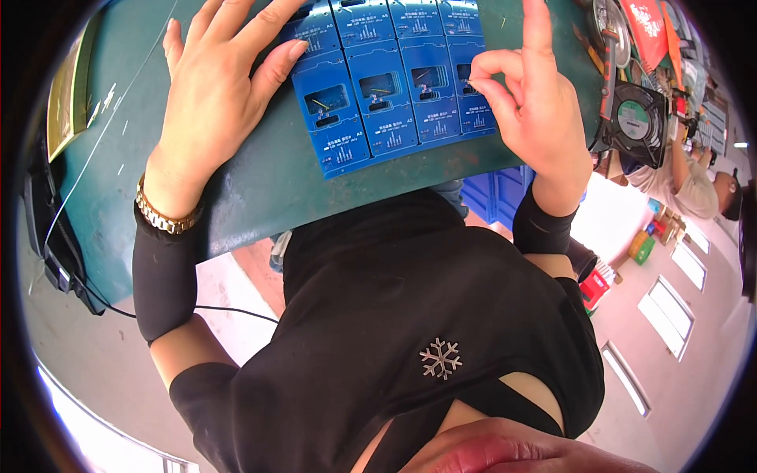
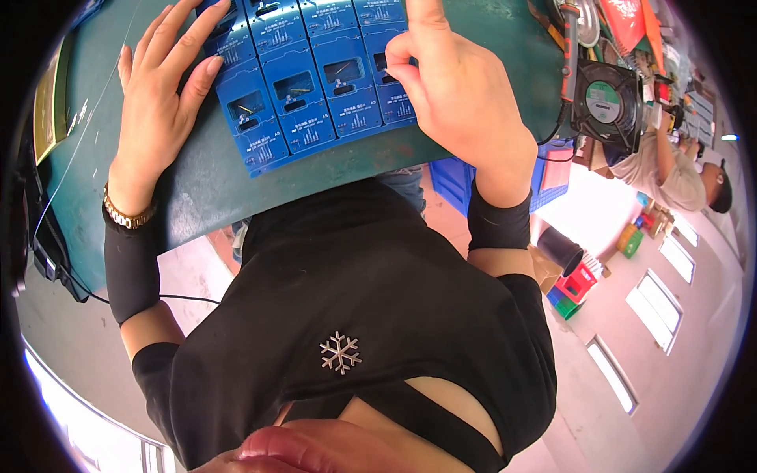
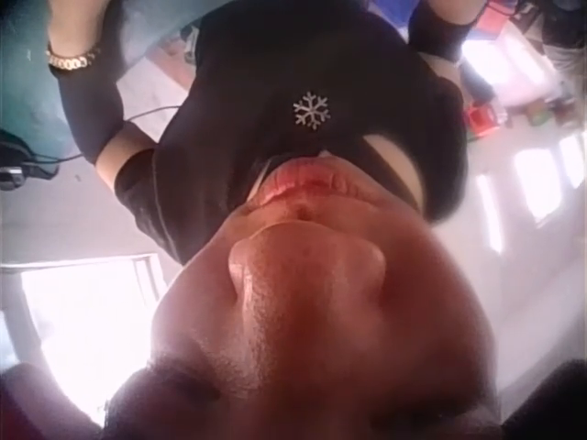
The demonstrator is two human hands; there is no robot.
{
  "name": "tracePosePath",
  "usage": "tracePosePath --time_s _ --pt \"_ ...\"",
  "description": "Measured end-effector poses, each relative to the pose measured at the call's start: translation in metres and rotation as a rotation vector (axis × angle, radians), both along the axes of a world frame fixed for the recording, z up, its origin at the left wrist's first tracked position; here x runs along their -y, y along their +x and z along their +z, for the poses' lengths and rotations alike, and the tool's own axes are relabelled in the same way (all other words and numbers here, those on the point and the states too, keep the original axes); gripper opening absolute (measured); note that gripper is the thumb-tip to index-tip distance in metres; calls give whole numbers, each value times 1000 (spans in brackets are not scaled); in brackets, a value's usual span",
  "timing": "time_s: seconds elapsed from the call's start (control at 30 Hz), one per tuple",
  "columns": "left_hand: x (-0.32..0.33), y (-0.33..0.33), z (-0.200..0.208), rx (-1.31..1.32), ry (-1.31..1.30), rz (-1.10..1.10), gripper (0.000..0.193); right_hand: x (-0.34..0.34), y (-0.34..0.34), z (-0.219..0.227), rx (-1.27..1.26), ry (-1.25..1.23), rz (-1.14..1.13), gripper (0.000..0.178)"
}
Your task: The person assembles electronic components by placing pins into blue plastic modules and cutting small white plastic strips with scissors.
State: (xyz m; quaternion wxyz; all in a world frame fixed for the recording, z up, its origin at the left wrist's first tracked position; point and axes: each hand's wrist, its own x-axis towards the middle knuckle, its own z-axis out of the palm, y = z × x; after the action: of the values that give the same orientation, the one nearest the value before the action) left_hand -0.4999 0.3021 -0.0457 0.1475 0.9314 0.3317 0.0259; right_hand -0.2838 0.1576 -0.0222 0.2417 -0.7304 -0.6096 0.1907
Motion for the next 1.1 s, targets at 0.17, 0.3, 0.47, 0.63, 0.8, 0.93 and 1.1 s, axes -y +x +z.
tracePosePath --time_s 0.17,0.3,0.47,0.63,0.8,0.93,1.1 --pt "0 2 3 -77 6 9 47 -22 15 -47 -8 1000 436 90" --pt "1 4 3 -70 23 6 48 11 2 -32 262 226 59 70" --pt "2 4 0 -63 49 0 49 22 -3 -55 78 395 -67 76" --pt "2 0 -2 -60 79 -15 51 25 8 -66 -67 412 -135 28" --pt "2 0 -3 -55 102 -29 52 25 19 -71 -50 439 -12 17" --pt "2 -3 -3 9 68 -44 52 24 17 -70 -108 449 5 14" --pt "1 -4 -5 23 39 -34 52 25 16 -72 -2 463 55 16"
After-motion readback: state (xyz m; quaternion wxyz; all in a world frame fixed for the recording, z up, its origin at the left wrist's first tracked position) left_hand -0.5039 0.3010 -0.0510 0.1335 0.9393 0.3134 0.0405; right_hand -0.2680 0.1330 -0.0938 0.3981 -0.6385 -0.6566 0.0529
